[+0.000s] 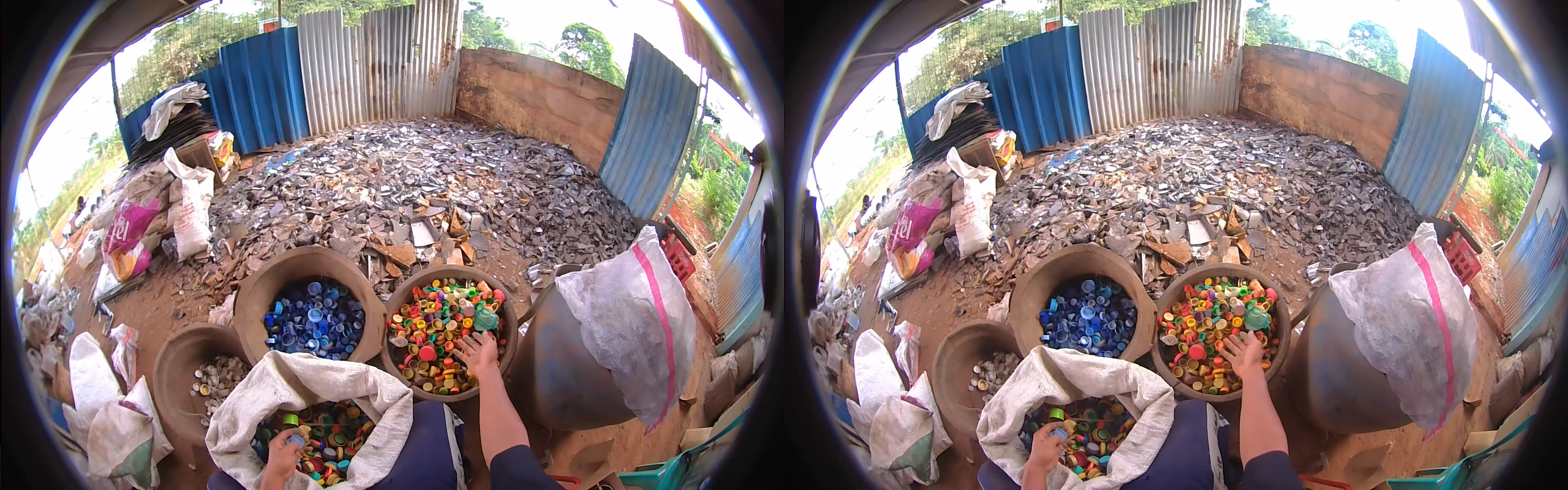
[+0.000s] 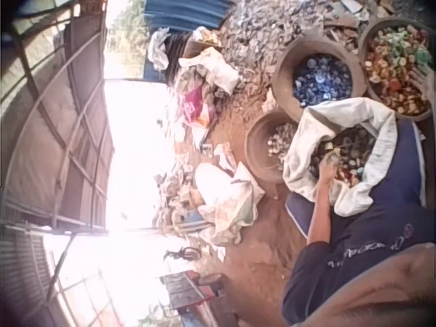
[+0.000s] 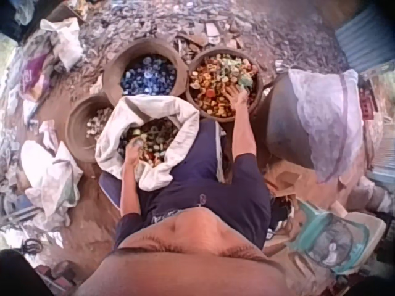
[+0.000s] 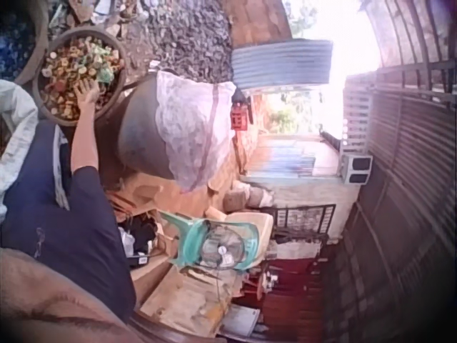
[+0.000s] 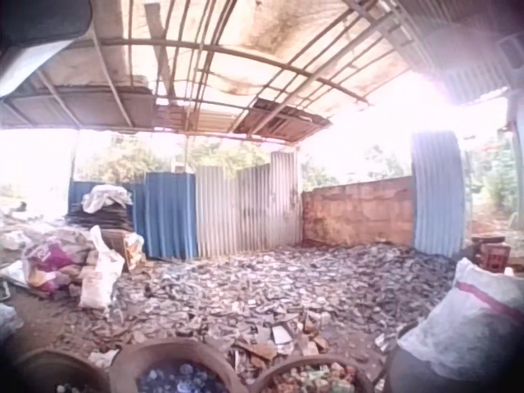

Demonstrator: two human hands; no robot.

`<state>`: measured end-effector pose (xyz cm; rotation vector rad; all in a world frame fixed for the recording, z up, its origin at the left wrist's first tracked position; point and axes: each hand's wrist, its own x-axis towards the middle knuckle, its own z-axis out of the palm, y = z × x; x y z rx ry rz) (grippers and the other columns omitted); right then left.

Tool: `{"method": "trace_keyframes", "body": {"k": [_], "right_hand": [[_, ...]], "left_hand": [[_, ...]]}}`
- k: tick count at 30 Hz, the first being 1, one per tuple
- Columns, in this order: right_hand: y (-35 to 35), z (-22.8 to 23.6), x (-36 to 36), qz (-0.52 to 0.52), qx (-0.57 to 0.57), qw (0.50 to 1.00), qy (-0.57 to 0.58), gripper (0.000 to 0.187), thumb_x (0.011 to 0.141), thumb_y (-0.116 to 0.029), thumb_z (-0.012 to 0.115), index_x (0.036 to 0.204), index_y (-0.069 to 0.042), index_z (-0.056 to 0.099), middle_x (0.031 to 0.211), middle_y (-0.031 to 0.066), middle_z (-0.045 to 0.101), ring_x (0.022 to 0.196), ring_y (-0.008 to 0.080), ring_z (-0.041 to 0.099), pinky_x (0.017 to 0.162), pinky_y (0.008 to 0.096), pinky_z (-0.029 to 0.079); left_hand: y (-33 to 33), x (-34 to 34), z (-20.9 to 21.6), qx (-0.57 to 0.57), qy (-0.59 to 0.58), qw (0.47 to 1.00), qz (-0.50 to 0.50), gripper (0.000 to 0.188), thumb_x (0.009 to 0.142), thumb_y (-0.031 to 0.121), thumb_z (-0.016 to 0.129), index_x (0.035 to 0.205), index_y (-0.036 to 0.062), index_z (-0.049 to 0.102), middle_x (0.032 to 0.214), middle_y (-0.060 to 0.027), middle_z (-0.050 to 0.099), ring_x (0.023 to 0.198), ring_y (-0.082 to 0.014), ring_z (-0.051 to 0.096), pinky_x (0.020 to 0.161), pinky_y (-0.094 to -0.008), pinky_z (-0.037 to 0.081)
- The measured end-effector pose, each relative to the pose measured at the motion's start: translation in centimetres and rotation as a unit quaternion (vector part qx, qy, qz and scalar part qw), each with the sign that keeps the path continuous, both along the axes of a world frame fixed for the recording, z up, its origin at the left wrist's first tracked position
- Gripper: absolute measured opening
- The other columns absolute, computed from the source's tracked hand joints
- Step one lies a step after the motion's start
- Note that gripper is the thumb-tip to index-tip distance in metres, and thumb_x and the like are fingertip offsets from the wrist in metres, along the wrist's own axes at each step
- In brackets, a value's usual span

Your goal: The person sorts plastic bottle caps from a white sack on their lap into three nearby bowls by color. They pick caps from the sack and place them into bowls containing blue, multicolored, and white caps.

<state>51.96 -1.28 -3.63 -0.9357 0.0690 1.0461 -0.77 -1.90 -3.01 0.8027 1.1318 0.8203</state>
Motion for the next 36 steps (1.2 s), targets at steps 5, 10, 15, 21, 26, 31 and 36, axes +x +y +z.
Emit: {"method": "trace_keyframes", "body": {"k": [5,10,15,21,26,31,36], "right_hand": [[-1.8,3.8,-10.1,0.149,-0.017,0.98,-0.128,0.017,0.095,-0.017,0.048,0.109,-0.008,0.048,0.092,0.0099,0.061,0.076,0.0233,0.063,0.062,0.0385,0.053],[-3.2,8.4,-22.6,0.386,0.039,0.915,-0.107,0.022,0.097,-0.02,0.048,0.112,-0.005,0.05,0.101,0.0107,0.058,0.096,0.0213,0.058,0.079,0.0382,0.051],[-3.3,8.4,-30.8,0.533,-0.052,0.839,0.094,0.044,0.099,-0.043,0.035,0.125,-0.01,0.045,0.119,0.0108,0.049,0.105,0.0263,0.054,0.084,0.0455,0.046],[-2.8,6.0,-32.3,0.567,-0.094,0.814,0.089,0.021,0.096,-0.03,0.046,0.104,-0.011,0.051,0.089,0.0065,0.058,0.076,0.0207,0.059,0.061,0.0332,0.047],[-1.3,5.8,-31.8,0.605,-0.099,0.788,-0.05,0.009,0.091,-0.014,0.053,0.098,-0.009,0.05,0.082,0.006,0.056,0.064,0.0167,0.056,0.048,0.0265,0.042],[6.5,15.2,-32.4,0.256,0.047,0.928,0.266,0.075,0.092,-0.035,0.048,0.147,-0.006,0.007,0.147,0.0258,0.02,0.136,0.038,0.029,0.107,0.0538,0.032],[6.8,12.1,-31.6,0.382,0.126,0.905,0.141,0.065,0.093,-0.033,0.049,0.141,-0.003,0.019,0.14,0.0271,0.028,0.13,0.0406,0.036,0.102,0.0621,0.033]], "left_hand": [[-0.6,1.0,3.6,-0.018,0.023,0.999,-0.025,0.037,0.083,-0.003,0.044,0.119,-0.005,0.05,0.103,-0.0135,0.061,0.079,-0.0226,0.065,0.066,-0.0306,0.053],[-2.1,4.5,7.9,0.166,0.139,0.971,-0.104,0.039,0.084,0.004,0.05,0.124,-0.0003,0.051,0.108,-0.0126,0.063,0.083,-0.0205,0.066,0.072,-0.0293,0.051],[-4.0,5.6,12.6,0.386,0.305,0.851,-0.182,0.055,0.079,0.005,0.057,0.132,-0.0002,0.04,0.121,-0.0257,0.053,0.114,-0.0393,0.051,0.092,-0.0417,0.045],[-4.9,1.7,10.5,0.377,0.247,0.881,-0.143,0.066,0.075,0.005,0.061,0.135,-0.0001,0.035,0.137,-0.0229,0.038,0.123,-0.0374,0.044,0.099,-0.0394,0.041],[-3.1,-2.2,9.3,0.344,0.312,0.871,-0.16,0.058,0.075,0.008,0.062,0.128,-0.0007,0.042,0.125,-0.0206,0.047,0.117,-0.0364,0.048,0.098,-0.0371,0.041],[-2.3,-3.9,7.5,0.315,0.369,0.855,-0.181,0.057,0.076,0.016,0.063,0.128,0.0009,0.045,0.116,-0.023,0.05,0.11,-0.0394,0.05,0.096,-0.0414,0.041],[-1.8,-3.5,7.3,0.315,0.359,0.863,-0.165,0.057,0.078,0.021,0.064,0.127,0.0008,0.046,0.118,-0.0226,0.051,0.114,-0.038,0.049,0.098,-0.0405,0.04]]}}
